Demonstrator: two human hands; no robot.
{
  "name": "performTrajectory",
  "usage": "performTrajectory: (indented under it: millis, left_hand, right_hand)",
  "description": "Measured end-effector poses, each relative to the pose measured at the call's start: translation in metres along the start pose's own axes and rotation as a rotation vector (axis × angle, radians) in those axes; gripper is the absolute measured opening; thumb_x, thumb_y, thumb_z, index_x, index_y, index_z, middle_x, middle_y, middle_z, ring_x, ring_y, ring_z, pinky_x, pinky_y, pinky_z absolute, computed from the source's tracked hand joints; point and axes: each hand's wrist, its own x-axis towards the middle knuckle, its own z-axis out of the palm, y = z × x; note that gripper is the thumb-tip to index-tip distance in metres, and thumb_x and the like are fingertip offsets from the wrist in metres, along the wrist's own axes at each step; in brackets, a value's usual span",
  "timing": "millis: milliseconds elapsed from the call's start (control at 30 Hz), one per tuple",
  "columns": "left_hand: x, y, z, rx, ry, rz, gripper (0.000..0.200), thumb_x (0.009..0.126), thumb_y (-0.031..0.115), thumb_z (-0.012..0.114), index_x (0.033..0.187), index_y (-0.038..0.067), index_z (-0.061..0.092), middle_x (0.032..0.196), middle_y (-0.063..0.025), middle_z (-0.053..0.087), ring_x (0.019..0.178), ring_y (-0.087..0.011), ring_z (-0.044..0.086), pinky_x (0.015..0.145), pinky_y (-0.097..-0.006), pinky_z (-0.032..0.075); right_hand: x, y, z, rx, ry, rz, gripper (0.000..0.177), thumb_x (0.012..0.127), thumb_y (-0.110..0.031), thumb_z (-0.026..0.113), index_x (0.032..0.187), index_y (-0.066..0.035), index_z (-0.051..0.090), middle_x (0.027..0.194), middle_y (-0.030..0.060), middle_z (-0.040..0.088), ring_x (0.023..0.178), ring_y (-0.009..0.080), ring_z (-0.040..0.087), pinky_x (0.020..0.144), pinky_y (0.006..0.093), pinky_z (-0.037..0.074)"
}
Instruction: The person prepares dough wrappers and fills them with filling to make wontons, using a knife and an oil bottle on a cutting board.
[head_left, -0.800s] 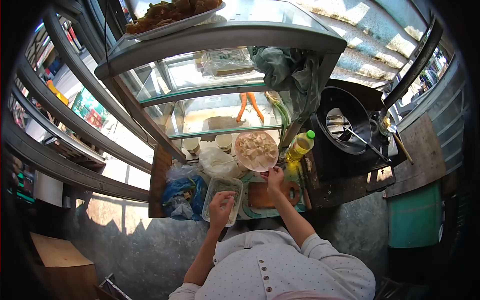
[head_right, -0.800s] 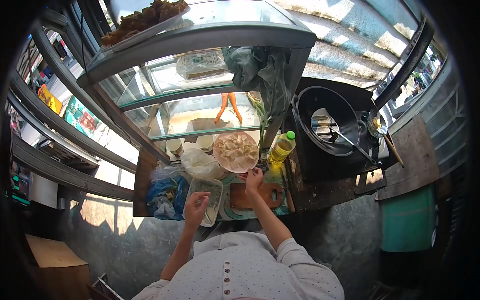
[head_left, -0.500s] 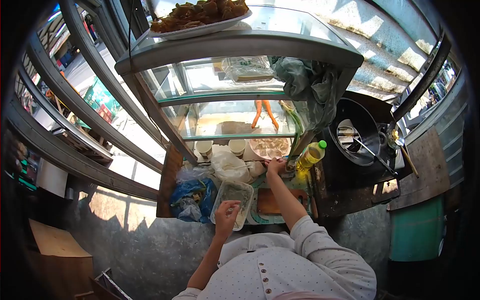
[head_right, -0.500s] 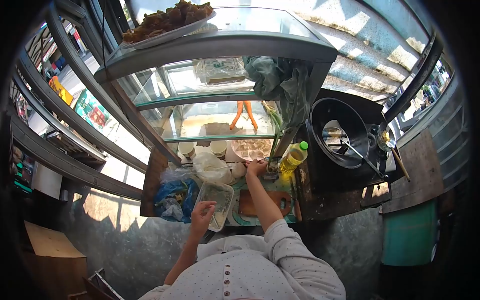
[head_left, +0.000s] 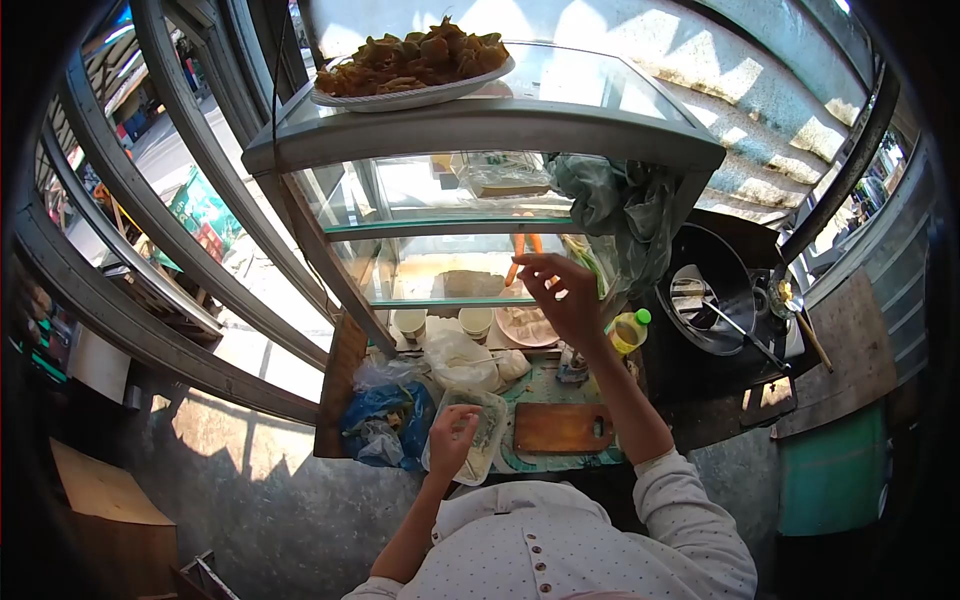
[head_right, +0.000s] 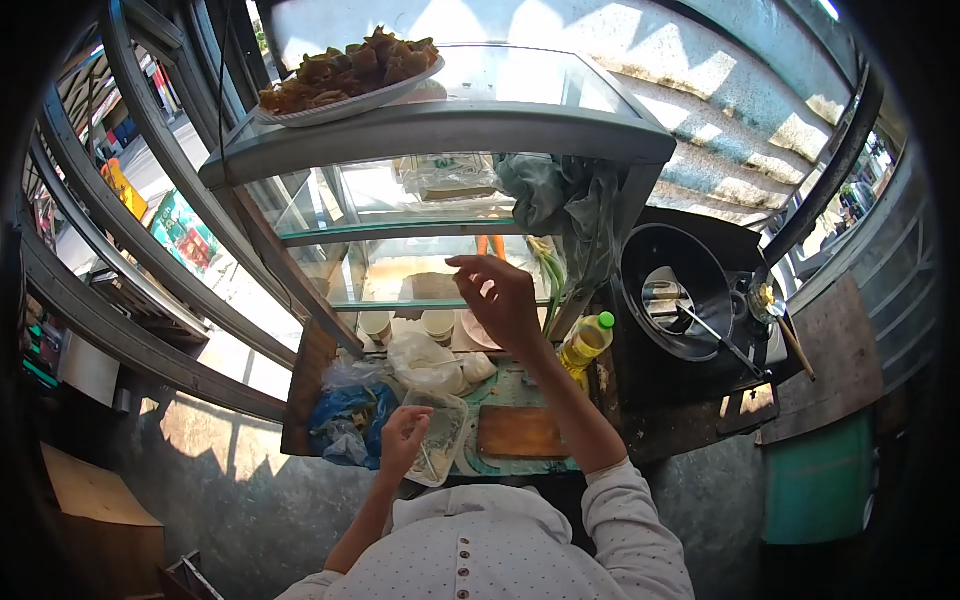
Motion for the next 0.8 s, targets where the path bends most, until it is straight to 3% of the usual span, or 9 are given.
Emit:
performTrajectory:
  millis: [67,100,167,267,400,667,800]
  left_hand:
    - [0.005,0.003,0.003,0.004,-0.019,0.022,0.017,0.083,0.012,0.057,0.097,0.006,0.064,0.095,-0.0073,0.059,0.085,-0.0177,0.060,0.068,-0.0282,0.050]
    - [0.006,0.006,0.003,0.006,-0.025,0.036,0.017,0.083,0.012,0.057,0.097,0.006,0.064,0.095,-0.0074,0.059,0.085,-0.0178,0.060,0.068,-0.0284,0.050]
    - [0.006,0.013,0.004,0.009,-0.030,0.066,0.017,0.083,0.013,0.057,0.097,0.007,0.064,0.095,-0.0076,0.059,0.085,-0.0180,0.060,0.068,-0.0288,0.050]
    - [0.002,0.014,0.003,-0.017,-0.021,0.066,0.017,0.083,0.013,0.057,0.097,0.007,0.064,0.095,-0.0075,0.059,0.085,-0.0177,0.060,0.068,-0.0287,0.050]
    - [-0.006,-0.001,-0.001,-0.043,0.003,0.023,0.017,0.083,0.012,0.057,0.097,0.007,0.065,0.094,-0.0077,0.059,0.084,-0.0174,0.060,0.068,-0.0283,0.050]
    - [-0.011,-0.006,-0.012,-0.046,0.031,-0.046,0.017,0.084,0.012,0.057,0.097,0.006,0.065,0.094,-0.0076,0.060,0.085,-0.0160,0.060,0.068,-0.0281,0.050]
    - [-0.008,-0.004,-0.014,-0.040,0.043,-0.015,0.016,0.085,0.010,0.056,0.097,0.003,0.064,0.092,-0.0060,0.058,0.081,-0.0115,0.058,0.067,-0.0238,0.050]
  right_hand:
    - [0.045,-0.014,-0.009,-0.446,0.124,-0.368,0.012,0.078,-0.012,0.064,0.089,-0.014,0.068,0.078,0.0012,0.064,0.068,0.0139,0.056,0.059,0.0275,0.046]
    - [0.061,-0.013,-0.007,-0.485,0.108,-0.345,0.012,0.075,-0.011,0.065,0.086,-0.014,0.069,0.079,0.0003,0.064,0.073,0.0182,0.057,0.066,0.0307,0.045]
    - [0.087,0.005,0.000,-0.669,0.032,-0.351,0.012,0.074,-0.011,0.065,0.085,-0.014,0.069,0.080,-0.0005,0.064,0.075,0.0187,0.058,0.068,0.0324,0.045]
    - [0.108,0.028,0.010,-0.696,0.088,-0.421,0.012,0.073,-0.014,0.067,0.084,-0.015,0.070,0.080,-0.0013,0.065,0.076,0.0185,0.058,0.070,0.0338,0.045]
    - [0.123,0.037,0.015,-0.658,0.007,-0.365,0.010,0.069,-0.023,0.070,0.077,-0.017,0.071,0.078,-0.0015,0.066,0.081,0.0198,0.059,0.071,0.0369,0.042]
    - [0.134,0.030,0.014,-0.612,-0.063,-0.405,0.011,0.066,-0.020,0.073,0.075,-0.014,0.071,0.073,0.0017,0.066,0.068,0.0192,0.062,0.067,0.0350,0.046]
    - [0.133,0.026,0.013,-0.608,-0.077,-0.396,0.012,0.066,-0.020,0.073,0.075,-0.013,0.071,0.073,0.0040,0.066,0.066,0.0207,0.062,0.066,0.0337,0.046]
